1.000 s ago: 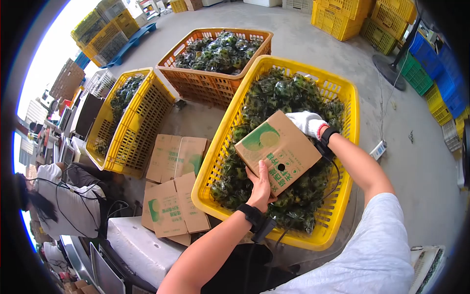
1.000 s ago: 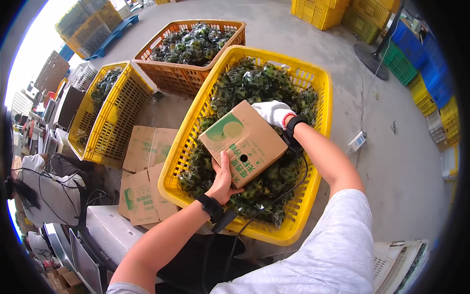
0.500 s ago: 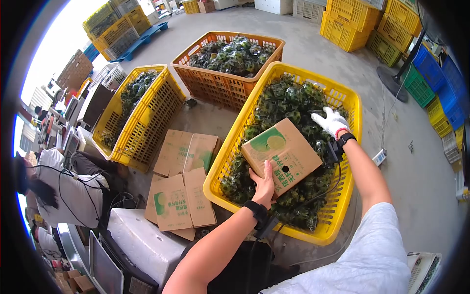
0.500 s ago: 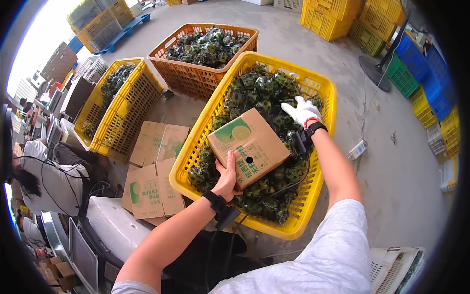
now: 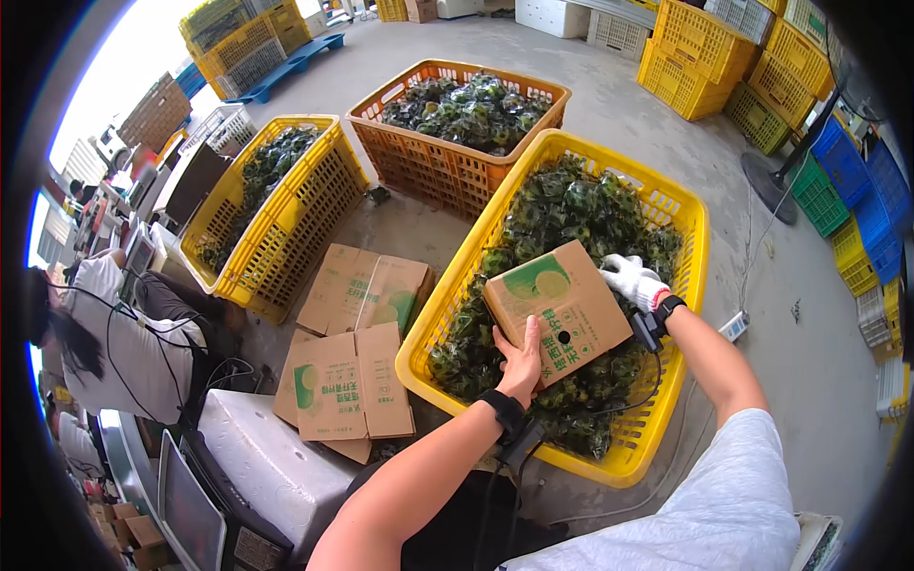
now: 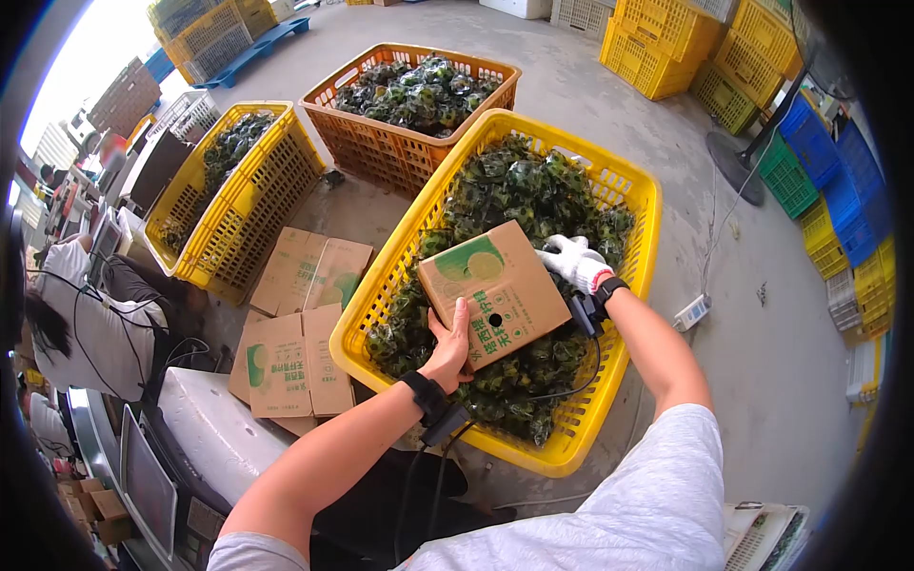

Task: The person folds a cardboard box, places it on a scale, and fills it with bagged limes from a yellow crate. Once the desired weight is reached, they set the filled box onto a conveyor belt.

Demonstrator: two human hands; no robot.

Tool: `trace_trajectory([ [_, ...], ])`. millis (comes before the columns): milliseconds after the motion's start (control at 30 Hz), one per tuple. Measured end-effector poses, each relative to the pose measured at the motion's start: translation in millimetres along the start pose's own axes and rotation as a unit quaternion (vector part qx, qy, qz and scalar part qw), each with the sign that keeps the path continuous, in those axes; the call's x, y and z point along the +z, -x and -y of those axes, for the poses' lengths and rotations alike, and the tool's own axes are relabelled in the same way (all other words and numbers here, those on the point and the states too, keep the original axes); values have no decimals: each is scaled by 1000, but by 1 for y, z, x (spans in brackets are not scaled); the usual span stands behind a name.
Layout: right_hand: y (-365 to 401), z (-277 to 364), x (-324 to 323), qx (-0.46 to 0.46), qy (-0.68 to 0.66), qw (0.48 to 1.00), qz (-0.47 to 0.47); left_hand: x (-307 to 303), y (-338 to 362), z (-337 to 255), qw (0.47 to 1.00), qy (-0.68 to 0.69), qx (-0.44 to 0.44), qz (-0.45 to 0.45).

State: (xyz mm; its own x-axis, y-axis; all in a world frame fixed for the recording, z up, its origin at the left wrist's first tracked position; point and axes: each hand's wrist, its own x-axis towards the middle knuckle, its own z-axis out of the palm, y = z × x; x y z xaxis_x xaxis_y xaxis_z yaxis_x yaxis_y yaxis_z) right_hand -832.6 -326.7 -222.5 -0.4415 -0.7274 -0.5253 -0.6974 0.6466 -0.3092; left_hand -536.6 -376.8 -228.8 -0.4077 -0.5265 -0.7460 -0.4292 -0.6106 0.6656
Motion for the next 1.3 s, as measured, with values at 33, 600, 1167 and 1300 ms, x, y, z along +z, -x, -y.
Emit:
trace_trajectory([
  [33,-4,0,7,-5,2,1000,-2,-2,3,-4,1000,-2,-6,10],
  [600,156,158,-110,-269,-481,832,62,-126,162,-91,946,178,215,165],
  [1167,450,758,65,-803,344,479,84,-438,368,129,538,594,570,-181],
  [1300,477,805,123,-802,398,445,23,-447,379,147,526,615,537,-236],
])
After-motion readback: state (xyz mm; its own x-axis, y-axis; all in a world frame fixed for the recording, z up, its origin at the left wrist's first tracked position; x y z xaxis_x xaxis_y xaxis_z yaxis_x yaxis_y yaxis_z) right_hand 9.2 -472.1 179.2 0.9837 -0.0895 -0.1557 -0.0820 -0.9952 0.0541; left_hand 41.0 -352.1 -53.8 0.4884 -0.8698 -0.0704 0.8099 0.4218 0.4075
